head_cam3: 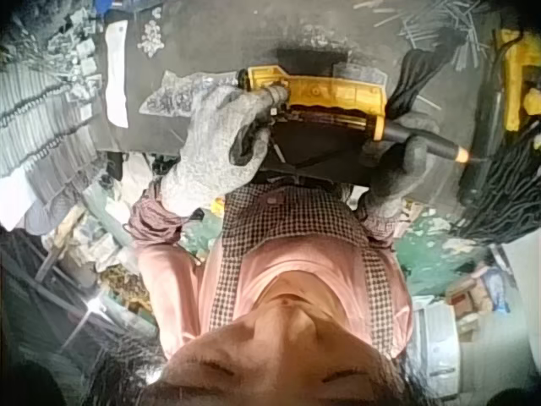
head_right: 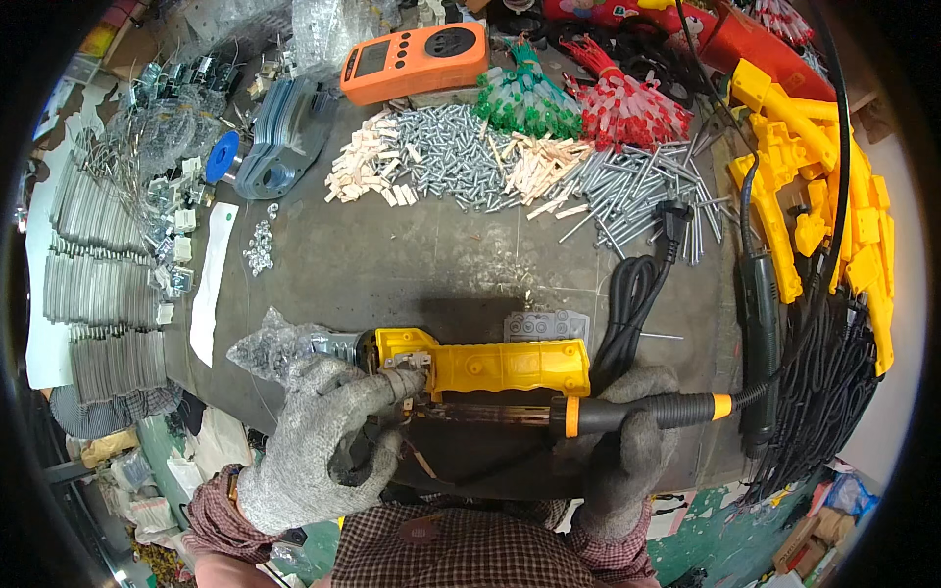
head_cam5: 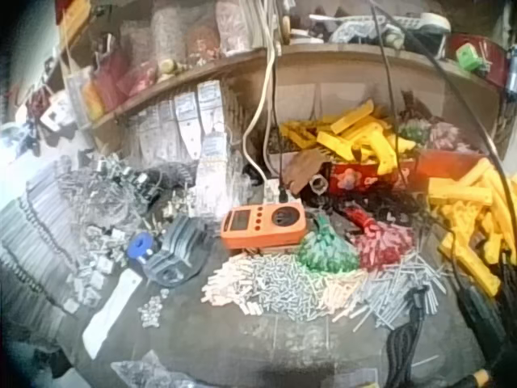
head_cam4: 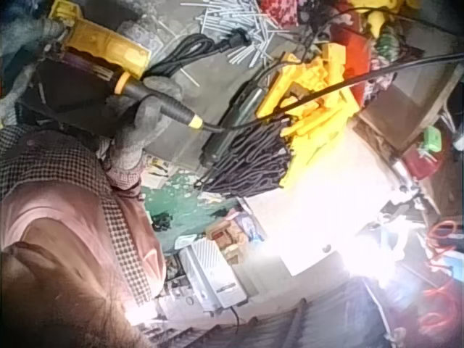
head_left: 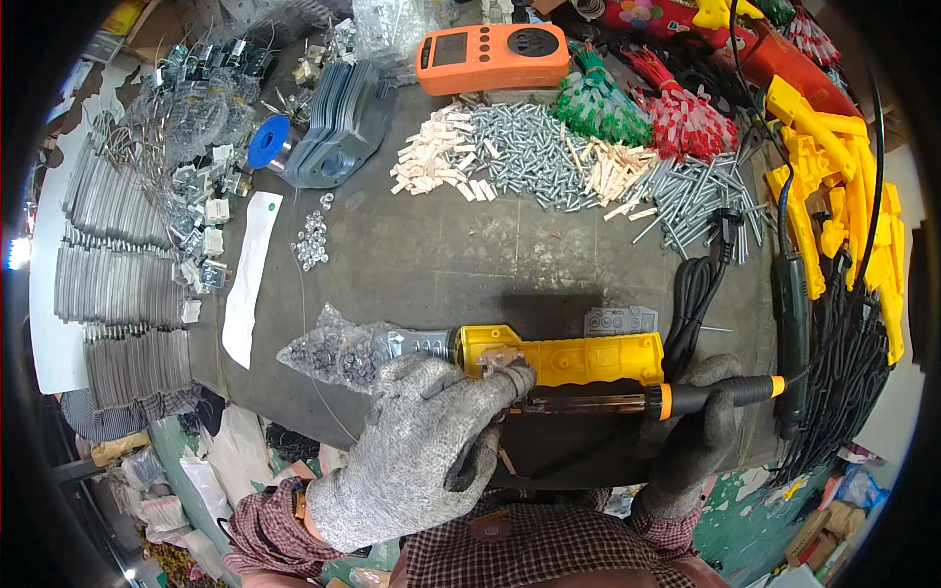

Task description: Assembling and testing a yellow electric hand tool, involving soldering wires and using a power screwdriver.

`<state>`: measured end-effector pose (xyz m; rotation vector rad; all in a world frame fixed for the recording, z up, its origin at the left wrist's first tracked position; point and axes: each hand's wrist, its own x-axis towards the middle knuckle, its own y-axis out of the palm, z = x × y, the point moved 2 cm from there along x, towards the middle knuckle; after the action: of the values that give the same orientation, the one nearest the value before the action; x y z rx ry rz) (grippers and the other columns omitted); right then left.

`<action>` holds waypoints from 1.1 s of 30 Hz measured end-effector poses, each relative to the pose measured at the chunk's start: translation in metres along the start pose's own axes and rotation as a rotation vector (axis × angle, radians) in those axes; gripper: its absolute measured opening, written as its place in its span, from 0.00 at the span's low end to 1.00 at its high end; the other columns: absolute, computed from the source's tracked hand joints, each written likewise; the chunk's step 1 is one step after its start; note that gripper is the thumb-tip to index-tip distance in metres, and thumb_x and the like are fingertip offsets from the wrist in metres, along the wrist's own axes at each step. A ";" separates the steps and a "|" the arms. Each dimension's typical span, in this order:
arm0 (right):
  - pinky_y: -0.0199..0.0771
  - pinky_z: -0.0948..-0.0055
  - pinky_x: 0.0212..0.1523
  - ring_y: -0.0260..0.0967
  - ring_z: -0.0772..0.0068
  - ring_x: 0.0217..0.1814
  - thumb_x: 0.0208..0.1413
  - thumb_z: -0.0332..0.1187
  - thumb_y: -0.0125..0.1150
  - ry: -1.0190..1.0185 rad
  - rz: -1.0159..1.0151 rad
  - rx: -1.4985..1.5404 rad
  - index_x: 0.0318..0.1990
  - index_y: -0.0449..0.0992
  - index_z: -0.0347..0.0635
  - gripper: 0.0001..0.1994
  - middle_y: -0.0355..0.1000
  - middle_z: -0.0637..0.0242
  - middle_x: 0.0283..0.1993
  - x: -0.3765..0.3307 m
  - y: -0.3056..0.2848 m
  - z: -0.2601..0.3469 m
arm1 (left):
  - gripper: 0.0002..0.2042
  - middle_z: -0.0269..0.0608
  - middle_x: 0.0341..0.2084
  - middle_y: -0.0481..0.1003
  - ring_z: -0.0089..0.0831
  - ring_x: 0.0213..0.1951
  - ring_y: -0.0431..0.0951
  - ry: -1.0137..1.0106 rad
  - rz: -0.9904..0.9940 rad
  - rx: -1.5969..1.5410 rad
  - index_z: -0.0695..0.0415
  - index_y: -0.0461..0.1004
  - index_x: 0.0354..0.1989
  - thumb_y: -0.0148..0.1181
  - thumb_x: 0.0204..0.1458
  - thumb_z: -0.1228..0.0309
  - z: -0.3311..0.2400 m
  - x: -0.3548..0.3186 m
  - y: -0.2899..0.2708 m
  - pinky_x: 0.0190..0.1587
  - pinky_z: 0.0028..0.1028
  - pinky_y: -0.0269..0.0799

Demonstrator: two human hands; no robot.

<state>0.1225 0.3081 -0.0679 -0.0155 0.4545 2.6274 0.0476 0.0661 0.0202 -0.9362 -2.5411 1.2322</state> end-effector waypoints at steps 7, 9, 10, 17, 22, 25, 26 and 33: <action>0.62 0.79 0.10 0.62 0.73 0.10 0.64 0.51 0.56 -0.012 -0.092 0.024 0.43 0.65 0.36 0.22 0.69 0.62 0.18 -0.005 0.001 0.007 | 0.30 0.41 0.31 0.75 0.41 0.33 0.73 0.020 0.022 0.014 0.59 0.73 0.61 0.63 0.42 0.81 0.001 0.011 -0.004 0.41 0.38 0.68; 0.72 0.74 0.22 0.69 0.70 0.18 0.58 0.52 0.63 0.019 -0.106 -0.054 0.40 0.68 0.34 0.25 0.70 0.61 0.23 -0.003 0.002 0.016 | 0.30 0.41 0.31 0.75 0.41 0.33 0.74 0.034 0.026 0.028 0.60 0.72 0.61 0.63 0.42 0.82 -0.001 0.012 -0.007 0.40 0.38 0.69; 0.72 0.74 0.22 0.69 0.70 0.18 0.58 0.52 0.63 0.020 -0.109 -0.053 0.40 0.68 0.34 0.25 0.70 0.61 0.23 -0.004 0.002 0.014 | 0.30 0.42 0.30 0.75 0.42 0.33 0.74 0.003 0.046 -0.002 0.60 0.72 0.61 0.62 0.43 0.81 -0.001 0.012 -0.007 0.41 0.39 0.69; 0.71 0.76 0.15 0.68 0.73 0.16 0.60 0.47 0.58 0.041 -0.110 0.051 0.49 0.65 0.33 0.23 0.70 0.61 0.26 -0.010 -0.005 0.002 | 0.29 0.43 0.31 0.75 0.43 0.34 0.76 -0.061 0.120 -0.027 0.59 0.72 0.61 0.62 0.44 0.81 -0.003 0.015 -0.009 0.44 0.42 0.70; 0.73 0.74 0.15 0.69 0.71 0.15 0.60 0.46 0.59 -0.028 -0.029 0.019 0.47 0.65 0.34 0.22 0.70 0.61 0.26 -0.005 0.002 0.012 | 0.29 0.44 0.32 0.76 0.45 0.35 0.77 -0.047 0.111 -0.007 0.59 0.72 0.60 0.62 0.44 0.81 -0.005 0.017 -0.011 0.45 0.41 0.71; 0.75 0.71 0.20 0.72 0.67 0.18 0.58 0.49 0.66 0.031 -0.054 0.183 0.44 0.69 0.33 0.25 0.74 0.57 0.26 -0.009 -0.008 0.008 | 0.29 0.44 0.33 0.76 0.46 0.36 0.77 -0.033 0.118 0.015 0.59 0.72 0.61 0.62 0.43 0.80 -0.005 0.017 -0.011 0.46 0.41 0.71; 0.76 0.70 0.20 0.72 0.67 0.19 0.57 0.49 0.66 0.051 -0.080 0.178 0.46 0.69 0.33 0.25 0.74 0.57 0.26 -0.011 -0.012 0.007 | 0.30 0.44 0.33 0.76 0.45 0.37 0.77 -0.047 0.128 0.016 0.59 0.72 0.61 0.63 0.43 0.80 -0.004 0.017 -0.011 0.45 0.41 0.71; 0.65 0.74 0.08 0.63 0.70 0.09 0.62 0.45 0.55 -0.137 -0.604 0.031 0.44 0.64 0.35 0.19 0.66 0.62 0.19 -0.007 0.008 -0.008 | 0.30 0.44 0.33 0.77 0.45 0.35 0.77 -0.021 0.136 0.057 0.59 0.71 0.61 0.62 0.44 0.79 -0.004 0.020 -0.011 0.44 0.41 0.72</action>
<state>0.1247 0.2955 -0.0726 0.0328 0.3717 2.0141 0.0284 0.0759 0.0283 -1.1056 -2.4792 1.3499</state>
